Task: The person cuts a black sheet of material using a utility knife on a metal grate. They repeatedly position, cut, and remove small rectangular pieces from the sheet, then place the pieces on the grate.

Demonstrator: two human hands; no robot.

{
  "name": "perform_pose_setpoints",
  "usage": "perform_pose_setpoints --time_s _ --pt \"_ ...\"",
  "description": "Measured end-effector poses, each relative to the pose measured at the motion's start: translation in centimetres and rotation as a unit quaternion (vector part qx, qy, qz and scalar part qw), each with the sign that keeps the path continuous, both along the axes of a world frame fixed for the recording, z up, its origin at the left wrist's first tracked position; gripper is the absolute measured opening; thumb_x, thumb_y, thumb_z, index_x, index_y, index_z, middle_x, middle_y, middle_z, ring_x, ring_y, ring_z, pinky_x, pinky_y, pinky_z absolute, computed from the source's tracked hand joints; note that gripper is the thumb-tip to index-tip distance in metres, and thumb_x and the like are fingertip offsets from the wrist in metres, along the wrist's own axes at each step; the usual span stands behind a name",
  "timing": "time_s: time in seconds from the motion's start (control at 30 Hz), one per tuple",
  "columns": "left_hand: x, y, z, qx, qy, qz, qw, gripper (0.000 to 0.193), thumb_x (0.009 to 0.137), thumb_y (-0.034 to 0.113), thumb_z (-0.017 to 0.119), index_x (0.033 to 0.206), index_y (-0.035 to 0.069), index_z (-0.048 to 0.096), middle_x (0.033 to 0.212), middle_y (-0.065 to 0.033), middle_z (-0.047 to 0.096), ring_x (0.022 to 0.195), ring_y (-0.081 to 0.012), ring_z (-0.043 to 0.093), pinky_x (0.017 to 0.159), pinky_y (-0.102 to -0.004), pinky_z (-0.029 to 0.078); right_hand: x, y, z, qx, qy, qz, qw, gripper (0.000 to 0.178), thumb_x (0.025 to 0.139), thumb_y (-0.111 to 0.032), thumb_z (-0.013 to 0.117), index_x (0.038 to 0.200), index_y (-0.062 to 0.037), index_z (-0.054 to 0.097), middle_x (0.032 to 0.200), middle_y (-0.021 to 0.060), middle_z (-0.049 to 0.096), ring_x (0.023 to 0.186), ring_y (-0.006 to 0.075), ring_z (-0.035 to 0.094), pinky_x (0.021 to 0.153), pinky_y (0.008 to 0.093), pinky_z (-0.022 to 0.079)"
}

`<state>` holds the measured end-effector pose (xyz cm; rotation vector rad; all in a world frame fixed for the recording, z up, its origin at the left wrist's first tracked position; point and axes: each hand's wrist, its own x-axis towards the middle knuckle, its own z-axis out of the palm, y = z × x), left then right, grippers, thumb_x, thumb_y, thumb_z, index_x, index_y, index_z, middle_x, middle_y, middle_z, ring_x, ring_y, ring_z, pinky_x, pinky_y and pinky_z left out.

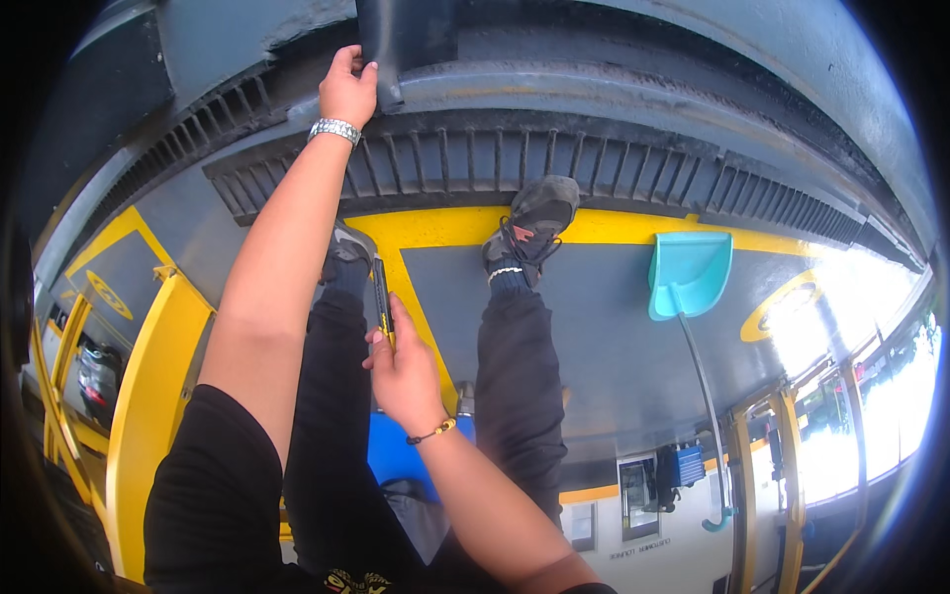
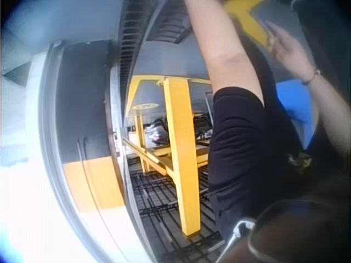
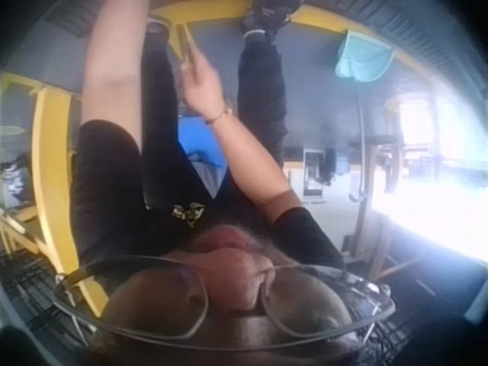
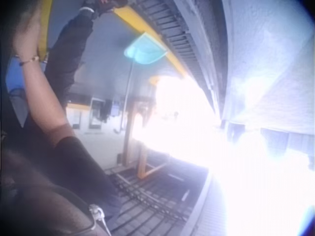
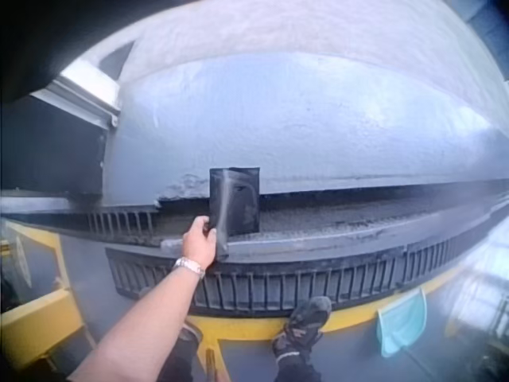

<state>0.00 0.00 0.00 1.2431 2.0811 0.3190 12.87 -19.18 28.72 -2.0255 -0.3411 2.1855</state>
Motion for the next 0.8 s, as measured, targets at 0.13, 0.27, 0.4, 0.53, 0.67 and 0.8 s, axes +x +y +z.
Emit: perform_pose_setpoints --time_s 0.13,0.27,0.4,0.53,0.67,0.8 --pt "0.0 0.5 -0.6 -0.031 -0.034 -0.037 0.998 0.037 0.087 0.021 0.068 0.123 0.011 0.062 0.103 -0.0116 0.073 0.096 -0.0294 0.069 0.089 -0.0391 0.053 0.1 0.0 0.1 0.006 -0.002 -0.021 1.000 0.054 0.097 -0.008 0.049 0.148 0.0021 0.034 0.096 0.0092 0.069 0.070 0.0178 0.069 0.069 0.0317 0.055" --pt "1.0 1.6 -1.7 -0.073 -0.091 -0.018 0.993 0.036 0.088 0.020 0.067 0.122 0.011 0.062 0.103 -0.0117 0.072 0.098 -0.0308 0.069 0.089 -0.0396 0.052 0.1 0.0 -0.2 0.007 -0.005 -0.033 0.999 0.053 0.098 -0.007 0.049 0.148 0.0024 0.034 0.095 0.0096 0.068 0.071 0.0174 0.069 0.069 0.0308 0.055" --pt "2.2 1.4 -2.7 -0.056 -0.085 -0.063 0.993 0.042 0.091 0.016 0.066 0.130 0.005 0.055 0.104 -0.0111 0.072 0.071 -0.0193 0.070 0.064 -0.0332 0.058 -0.1 0.3 0.1 -0.014 0.006 -0.050 0.999 0.052 0.098 -0.006 0.048 0.148 0.0024 0.034 0.096 0.0101 0.067 0.072 0.0168 0.069 0.070 0.0304 0.055" --pt "3.4 1.3 -2.9 -0.092 -0.088 -0.063 0.990 0.046 0.091 0.012 0.065 0.134 0.005 0.052 0.101 -0.0106 0.070 0.072 -0.0191 0.071 0.063 -0.0329 0.059 -0.1 0.5 0.1 -0.025 0.021 -0.071 0.997 0.051 0.099 -0.006 0.047 0.148 0.0034 0.033 0.097 0.0101 0.066 0.073 0.0162 0.068 0.070 0.0300 0.054" --pt "4.9 2.4 -1.3 -0.166 -0.145 0.001 0.975 0.049 0.090 0.011 0.065 0.136 0.005 0.050 0.096 -0.0083 0.067 0.069 -0.0177 0.069 0.060 -0.0312 0.058 -0.1 0.8 -0.1 -0.053 0.012 -0.123 0.991 0.052 0.100 -0.007 0.046 0.147 0.0062 0.031 0.096 0.0105 0.065 0.072 0.0164 0.069 0.070 0.0293 0.054" --pt "3.9 2.5 -1.6 -0.174 -0.136 -0.027 0.975 0.051 0.089 0.012 0.066 0.137 0.006 0.051 0.096 -0.0087 0.066 0.072 -0.0196 0.069 0.065 -0.0328 0.057 0.0 0.9 -0.3 -0.078 0.022 -0.157 0.984 0.052 0.101 -0.008 0.046 0.147 0.0078 0.029 0.095 0.0111 0.064 0.071 0.0175 0.069 0.069 0.0288 0.054"
